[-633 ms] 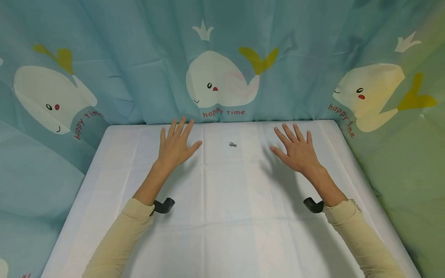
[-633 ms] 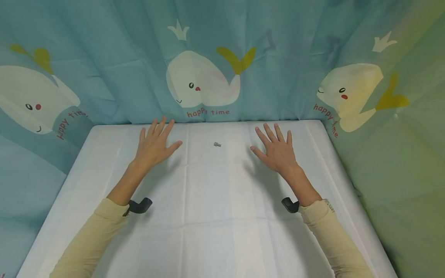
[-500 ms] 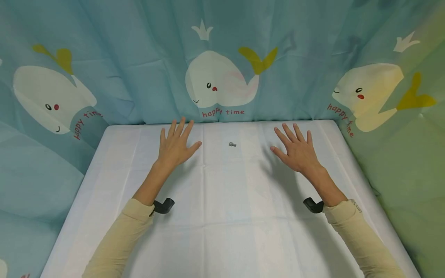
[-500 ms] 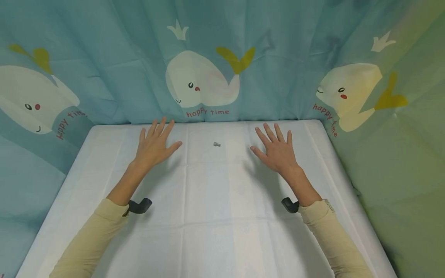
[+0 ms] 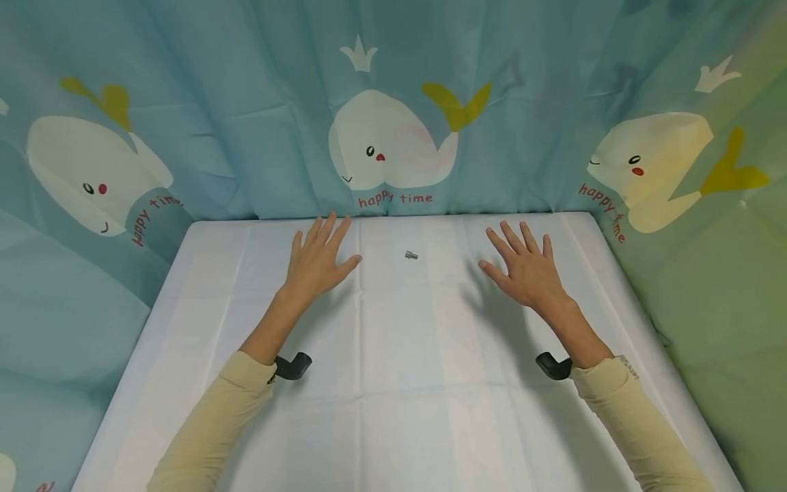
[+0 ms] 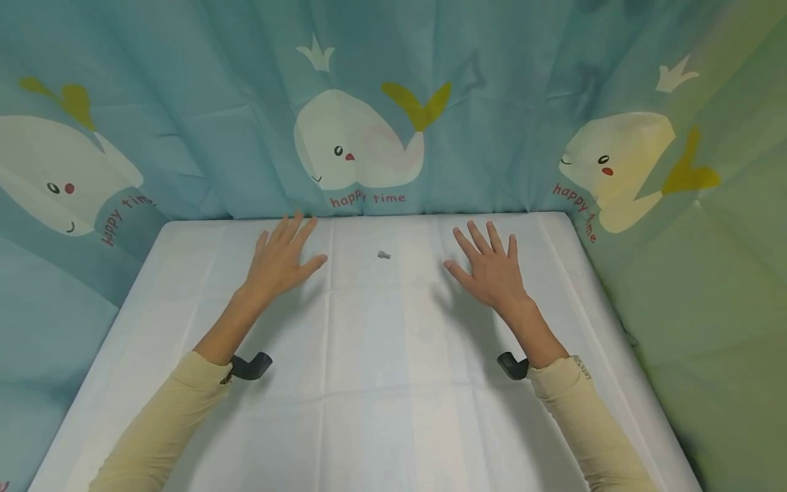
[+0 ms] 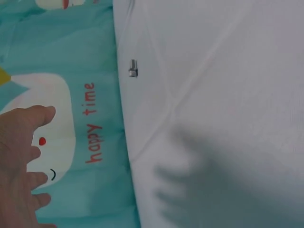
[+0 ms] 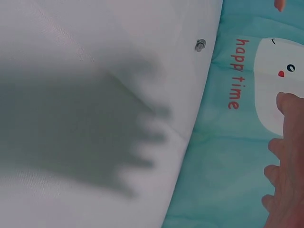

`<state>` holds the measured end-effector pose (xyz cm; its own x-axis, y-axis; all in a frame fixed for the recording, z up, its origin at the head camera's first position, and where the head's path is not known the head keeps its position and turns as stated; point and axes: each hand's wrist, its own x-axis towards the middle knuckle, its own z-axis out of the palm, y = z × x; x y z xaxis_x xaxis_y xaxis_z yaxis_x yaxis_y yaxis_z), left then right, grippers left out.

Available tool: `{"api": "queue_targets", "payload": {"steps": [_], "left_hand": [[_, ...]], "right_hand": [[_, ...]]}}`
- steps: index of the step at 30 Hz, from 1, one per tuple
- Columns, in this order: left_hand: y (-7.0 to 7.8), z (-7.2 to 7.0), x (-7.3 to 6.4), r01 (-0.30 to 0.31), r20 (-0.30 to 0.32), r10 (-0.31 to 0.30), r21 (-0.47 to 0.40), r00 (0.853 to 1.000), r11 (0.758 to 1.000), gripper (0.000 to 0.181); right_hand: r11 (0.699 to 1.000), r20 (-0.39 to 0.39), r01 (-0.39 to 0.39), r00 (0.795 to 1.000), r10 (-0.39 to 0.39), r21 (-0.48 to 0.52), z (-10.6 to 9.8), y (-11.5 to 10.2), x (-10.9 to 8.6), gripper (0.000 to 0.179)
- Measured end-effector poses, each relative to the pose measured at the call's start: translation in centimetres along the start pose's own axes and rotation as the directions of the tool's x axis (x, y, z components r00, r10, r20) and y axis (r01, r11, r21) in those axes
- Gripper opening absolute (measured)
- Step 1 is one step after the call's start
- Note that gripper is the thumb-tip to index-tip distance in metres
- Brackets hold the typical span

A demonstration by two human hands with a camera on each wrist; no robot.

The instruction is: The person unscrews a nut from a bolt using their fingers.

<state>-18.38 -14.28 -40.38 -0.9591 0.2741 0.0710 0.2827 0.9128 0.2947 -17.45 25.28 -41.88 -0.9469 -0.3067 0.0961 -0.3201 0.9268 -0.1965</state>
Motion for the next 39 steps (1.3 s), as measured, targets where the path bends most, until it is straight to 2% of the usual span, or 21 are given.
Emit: {"api": "queue_targets", "payload": {"steps": [4,8,13,19,24,30,39], "left_hand": [[0.1,0.8,0.2,-0.031,-0.017,0.03,-0.095,0.999,0.995,0.072],[0.0,1.9,0.5,-0.045,-0.009,0.044,-0.232,0.999,0.972,0.067],[0.0,3.4,1.0,-0.055,0.012,0.065,-0.408,0.998,0.911,0.059],[0.4,5.3,1.9,-0.111,-0.03,0.114,-0.564,0.993,0.819,0.048],[0.7,6.6,2.7,-0.118,-0.033,0.124,-0.618,0.992,0.777,0.042],[1.2,8.0,3.9,-0.125,-0.025,0.142,-0.645,0.989,0.754,0.037],[2.3,8.7,5.6,-0.125,0.006,0.166,-0.626,0.986,0.77,0.032]], "right_hand": [[0.999,-0.008,0.014,1.0,-0.013,0.047,0.2,-0.2,0.2,0.068],[0.992,-0.03,0.049,0.999,-0.046,0.117,0.7,-0.5,0.5,0.066],[0.977,-0.025,0.061,0.998,-0.057,0.203,1.5,-0.6,1.2,0.065],[0.937,-0.009,0.032,0.999,-0.031,0.348,2.4,-1.1,2.1,0.061],[0.91,-0.038,0.047,0.999,-0.034,0.413,3.4,-1.9,2.9,0.052],[0.892,-0.048,0.027,0.999,-0.006,0.451,4.7,-3.2,3.9,0.042],[0.831,0.034,-0.034,0.999,0.018,0.555,7.1,-5.0,5.2,0.039]]}}
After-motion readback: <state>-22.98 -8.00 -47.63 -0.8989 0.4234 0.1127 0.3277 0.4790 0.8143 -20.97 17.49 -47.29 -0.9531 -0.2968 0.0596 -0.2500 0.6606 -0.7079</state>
